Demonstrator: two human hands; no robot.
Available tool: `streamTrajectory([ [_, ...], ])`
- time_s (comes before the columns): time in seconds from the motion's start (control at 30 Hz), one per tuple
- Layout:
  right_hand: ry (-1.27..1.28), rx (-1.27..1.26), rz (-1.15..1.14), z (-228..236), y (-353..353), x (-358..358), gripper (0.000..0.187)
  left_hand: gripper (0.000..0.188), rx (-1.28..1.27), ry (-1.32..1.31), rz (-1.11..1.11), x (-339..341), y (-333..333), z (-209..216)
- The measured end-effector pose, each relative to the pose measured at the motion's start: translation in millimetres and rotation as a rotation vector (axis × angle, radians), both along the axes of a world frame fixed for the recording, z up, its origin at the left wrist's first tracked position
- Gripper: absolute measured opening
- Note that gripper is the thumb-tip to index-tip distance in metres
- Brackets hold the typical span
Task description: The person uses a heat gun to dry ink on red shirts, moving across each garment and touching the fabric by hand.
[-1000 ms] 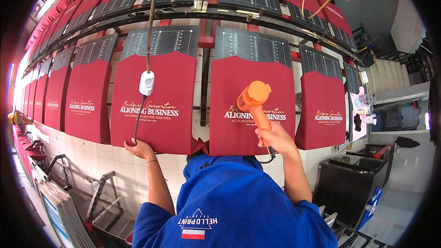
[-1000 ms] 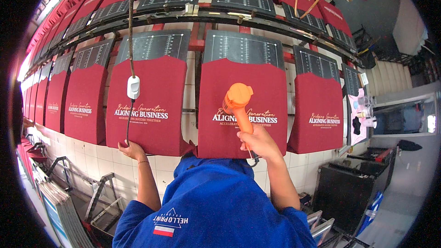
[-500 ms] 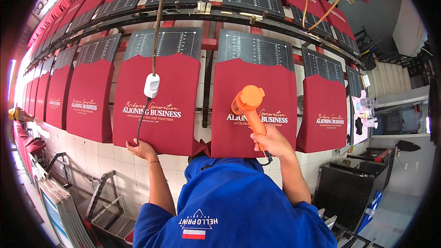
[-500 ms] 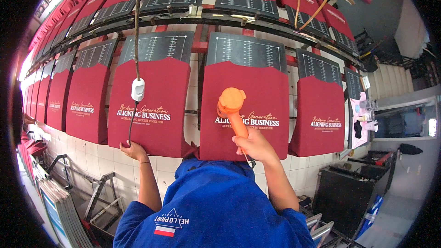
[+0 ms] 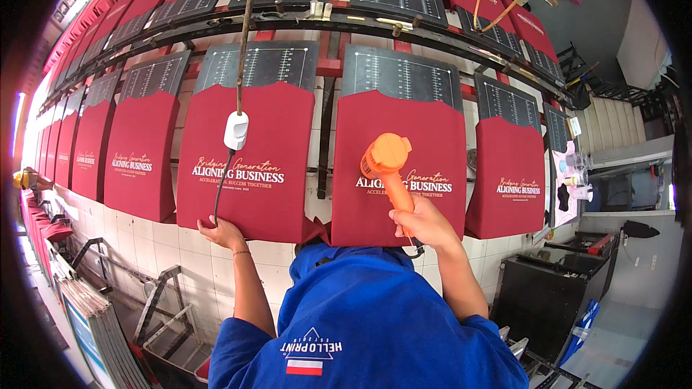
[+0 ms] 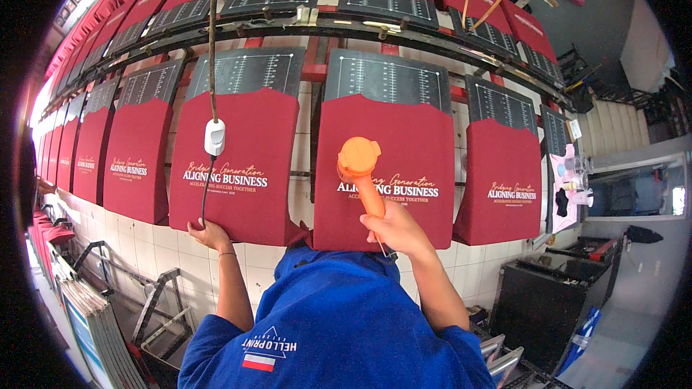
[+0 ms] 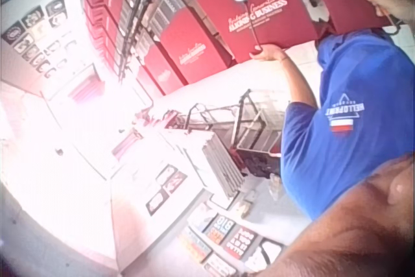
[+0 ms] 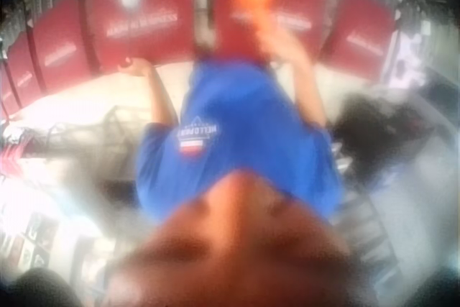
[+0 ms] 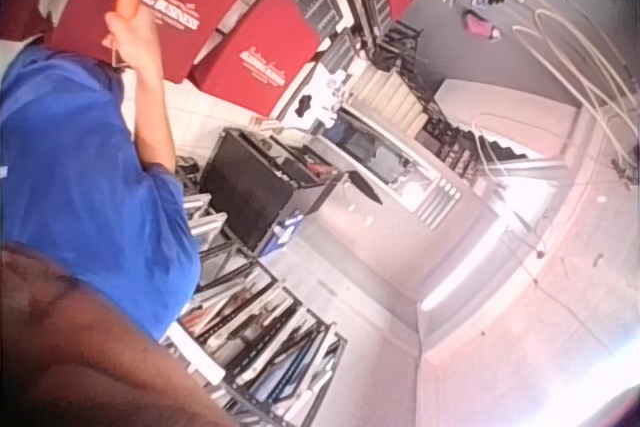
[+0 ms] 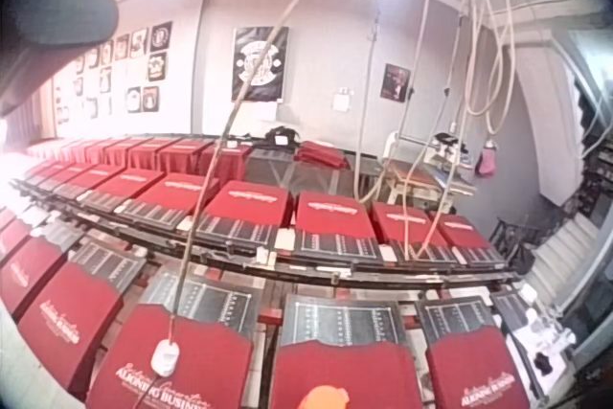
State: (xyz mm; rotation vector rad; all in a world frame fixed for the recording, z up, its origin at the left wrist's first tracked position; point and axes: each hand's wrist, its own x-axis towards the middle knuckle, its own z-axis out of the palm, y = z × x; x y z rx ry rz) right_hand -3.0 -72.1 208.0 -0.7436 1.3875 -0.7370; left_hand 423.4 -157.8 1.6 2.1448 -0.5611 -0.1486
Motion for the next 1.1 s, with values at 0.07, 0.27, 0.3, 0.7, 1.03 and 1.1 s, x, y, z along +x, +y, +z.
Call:
streamTrajectory([
  [0.07, -0.025, 0.0, 0.015, -1.4, 1.5, -1.9, 0.021, 0.047, 0.006, 0.004, 0.0, 0.8, 0.2, -0.3],
  [0.27, 0.057, -0.005, 0.023, -1.1, 3.8, 2.3, 0.021, 0.047, 0.012, -0.005, -0.001, 4.2, 0.4, -4.9],
  [0.3, 0.036, 0.001, 0.017, 0.1, 3.5, 1.7, 0.02, 0.047, 0.016, -0.001, 0.003, 4.1, 0.9, -4.2],
  [0.7, 0.045, -0.002, -0.035, 2.4, -6.9, -3.9, 0.017, 0.048, -0.001, -0.021, 0.003, 6.2, 0.3, -7.1],
  [1.03, 0.046, 0.078, -0.036, 10.9, -4.1, -4.1, 0.019, 0.047, 0.013, -0.005, 0.0, 4.6, 0.4, -5.3],
  [1.1, 0.039, 0.075, -0.037, 9.0, 6.1, -3.1, 0.019, 0.048, -0.014, -0.023, 0.007, 2.9, -0.3, -6.7],
])
